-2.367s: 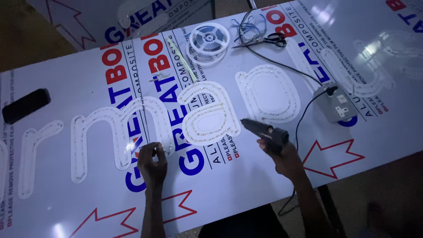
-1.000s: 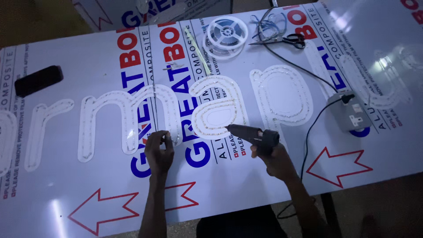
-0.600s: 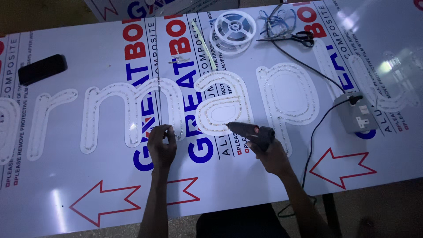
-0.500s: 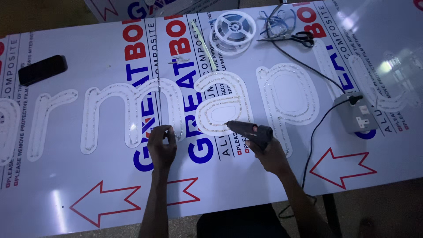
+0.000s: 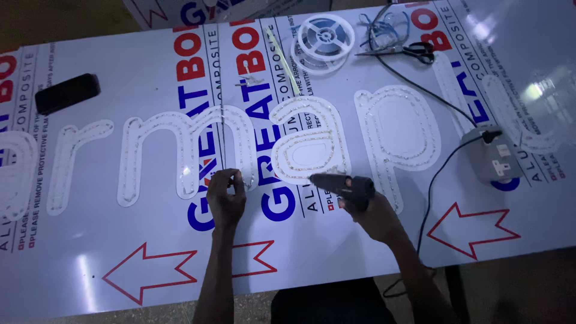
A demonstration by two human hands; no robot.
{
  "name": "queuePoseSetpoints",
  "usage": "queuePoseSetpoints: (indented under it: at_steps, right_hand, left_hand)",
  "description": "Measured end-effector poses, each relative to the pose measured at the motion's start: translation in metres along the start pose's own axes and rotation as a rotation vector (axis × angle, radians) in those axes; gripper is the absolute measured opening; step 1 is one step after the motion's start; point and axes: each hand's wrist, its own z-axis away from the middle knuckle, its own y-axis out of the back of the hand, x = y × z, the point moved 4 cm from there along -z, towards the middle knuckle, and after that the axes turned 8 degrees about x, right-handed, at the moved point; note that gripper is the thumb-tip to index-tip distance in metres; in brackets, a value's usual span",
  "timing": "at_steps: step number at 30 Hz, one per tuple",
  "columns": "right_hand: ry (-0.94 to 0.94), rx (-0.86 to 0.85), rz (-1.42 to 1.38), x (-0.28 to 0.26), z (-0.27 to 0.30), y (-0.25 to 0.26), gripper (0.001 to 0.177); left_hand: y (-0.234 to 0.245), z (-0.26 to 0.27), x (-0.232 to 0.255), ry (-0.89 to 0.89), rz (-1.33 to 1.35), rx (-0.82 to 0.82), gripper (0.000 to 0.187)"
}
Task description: The person uses a hot glue gun to apply adhesive along the edges of white letter-shaped outlines on a large white board. The person moves the glue gun steadily along the contours of the letters, which are arranged to spell out a word.
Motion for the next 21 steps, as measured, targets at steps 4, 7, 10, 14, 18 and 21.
queuePoseSetpoints:
  at_steps: [4, 7, 10, 14, 18, 21]
  right_hand:
    - [0.458, -0.118, 0.045, -0.006, -0.003, 0.002, 0.024]
    - [0.58, -0.111, -0.004, -0.012, 0.006, -0.016, 0.034]
    - [0.274, -0.106, -0.352, -0.019, -0.01, -0.034, 0.029]
    - [0.196, -0.004, -0.357, -0.017, -0.027, -0.052, 0.03]
    - [0.16, 0.022, -0.298, -0.026, -0.036, -0.055, 0.038]
    - [0.097, 0.059, -0.291, -0.045, -0.027, -0.045, 0.044]
  left_hand:
    - [0.001, 0.0, 0.002, -0.008, 0.014, 0.01, 0.007]
    - [0.004, -0.001, 0.008, -0.016, 0.014, 0.01, 0.006]
    - [0.001, -0.001, 0.003, -0.017, 0.027, 0.008, 0.006]
    - [0.003, -0.002, 0.006, -0.043, -0.008, 0.039, 0.007]
    - [0.004, -0.003, 0.008, -0.035, 0.002, 0.047, 0.006]
    - [0.002, -0.001, 0.003, -0.026, 0.015, 0.041, 0.007]
